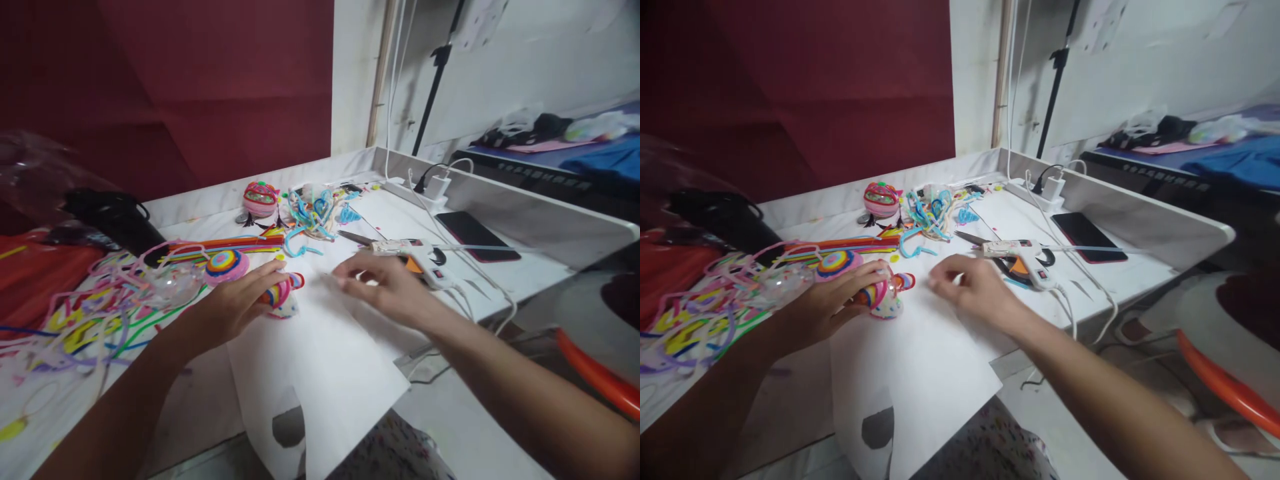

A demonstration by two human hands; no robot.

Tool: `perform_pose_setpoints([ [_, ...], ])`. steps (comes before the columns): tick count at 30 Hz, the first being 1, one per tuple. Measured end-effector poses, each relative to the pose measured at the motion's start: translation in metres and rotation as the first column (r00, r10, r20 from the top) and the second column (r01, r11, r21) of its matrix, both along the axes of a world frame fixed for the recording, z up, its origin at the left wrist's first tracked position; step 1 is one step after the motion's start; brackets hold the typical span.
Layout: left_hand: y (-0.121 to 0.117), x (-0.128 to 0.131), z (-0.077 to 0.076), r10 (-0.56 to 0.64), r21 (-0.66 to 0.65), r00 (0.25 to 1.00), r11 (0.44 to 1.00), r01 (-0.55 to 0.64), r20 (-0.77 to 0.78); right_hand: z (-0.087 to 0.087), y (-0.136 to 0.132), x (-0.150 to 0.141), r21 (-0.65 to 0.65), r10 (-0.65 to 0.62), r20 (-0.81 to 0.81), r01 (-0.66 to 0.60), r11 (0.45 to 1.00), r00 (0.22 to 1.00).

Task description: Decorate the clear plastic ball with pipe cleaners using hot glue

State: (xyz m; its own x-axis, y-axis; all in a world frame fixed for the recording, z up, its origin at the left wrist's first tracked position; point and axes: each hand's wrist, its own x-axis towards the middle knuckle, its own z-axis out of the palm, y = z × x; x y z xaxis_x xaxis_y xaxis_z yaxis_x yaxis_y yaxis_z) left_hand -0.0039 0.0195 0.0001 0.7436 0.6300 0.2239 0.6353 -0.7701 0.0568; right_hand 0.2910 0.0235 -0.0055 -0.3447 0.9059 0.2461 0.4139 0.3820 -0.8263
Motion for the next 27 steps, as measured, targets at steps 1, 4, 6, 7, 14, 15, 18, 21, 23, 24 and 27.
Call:
perform_pose_setpoints([
  [1, 0.000, 0.000, 0.000, -0.001, 0.001, 1.000, 1.000, 0.001, 0.000, -0.002, -0.002, -0.016, -0.067, 0.059, -0.057, -0.062, 0.996, 0.997],
  [4, 0.000, 0.002, 0.000, -0.016, 0.020, 1.000, 1.000, 0.016, 0.007, -0.008, 0.001, -0.051, -0.175, 0.115, -0.181, -0.147, 0.974, 0.977],
  [6, -0.001, 0.003, 0.000, -0.030, 0.033, 0.999, 0.999, 0.029, 0.023, -0.013, 0.004, -0.062, -0.240, 0.130, -0.237, -0.188, 0.952, 0.963],
  [7, -0.001, 0.004, 0.000, -0.032, 0.037, 0.999, 0.999, 0.031, 0.034, -0.014, 0.006, -0.066, -0.273, 0.135, -0.271, -0.211, 0.938, 0.953],
  [14, 0.000, 0.003, -0.002, -0.033, 0.027, 0.998, 0.999, 0.031, 0.053, -0.020, 0.009, -0.072, -0.354, 0.111, -0.440, -0.286, 0.891, 0.891],
  [15, 0.000, 0.003, -0.003, -0.028, 0.025, 0.998, 0.999, 0.027, 0.049, -0.021, 0.009, -0.072, -0.361, 0.108, -0.450, -0.291, 0.886, 0.887],
  [18, -0.001, 0.002, -0.003, -0.010, 0.013, 1.000, 1.000, 0.010, 0.030, -0.022, 0.010, -0.073, -0.386, 0.099, -0.476, -0.309, 0.869, 0.874],
  [21, -0.002, 0.003, -0.002, 0.008, 0.002, 1.000, 1.000, -0.008, 0.022, -0.022, 0.011, -0.073, -0.400, 0.098, -0.484, -0.320, 0.859, 0.869],
  [23, -0.002, 0.004, -0.001, 0.016, 0.001, 1.000, 1.000, -0.016, 0.026, -0.022, 0.012, -0.073, -0.398, 0.105, -0.483, -0.324, 0.858, 0.870],
  [24, -0.002, 0.005, -0.001, 0.017, 0.004, 0.999, 1.000, -0.018, 0.030, -0.022, 0.012, -0.073, -0.397, 0.107, -0.483, -0.326, 0.858, 0.869],
  [27, -0.002, 0.006, -0.001, 0.019, 0.009, 0.999, 1.000, -0.019, 0.039, -0.023, 0.013, -0.074, -0.400, 0.106, -0.488, -0.330, 0.855, 0.866],
])
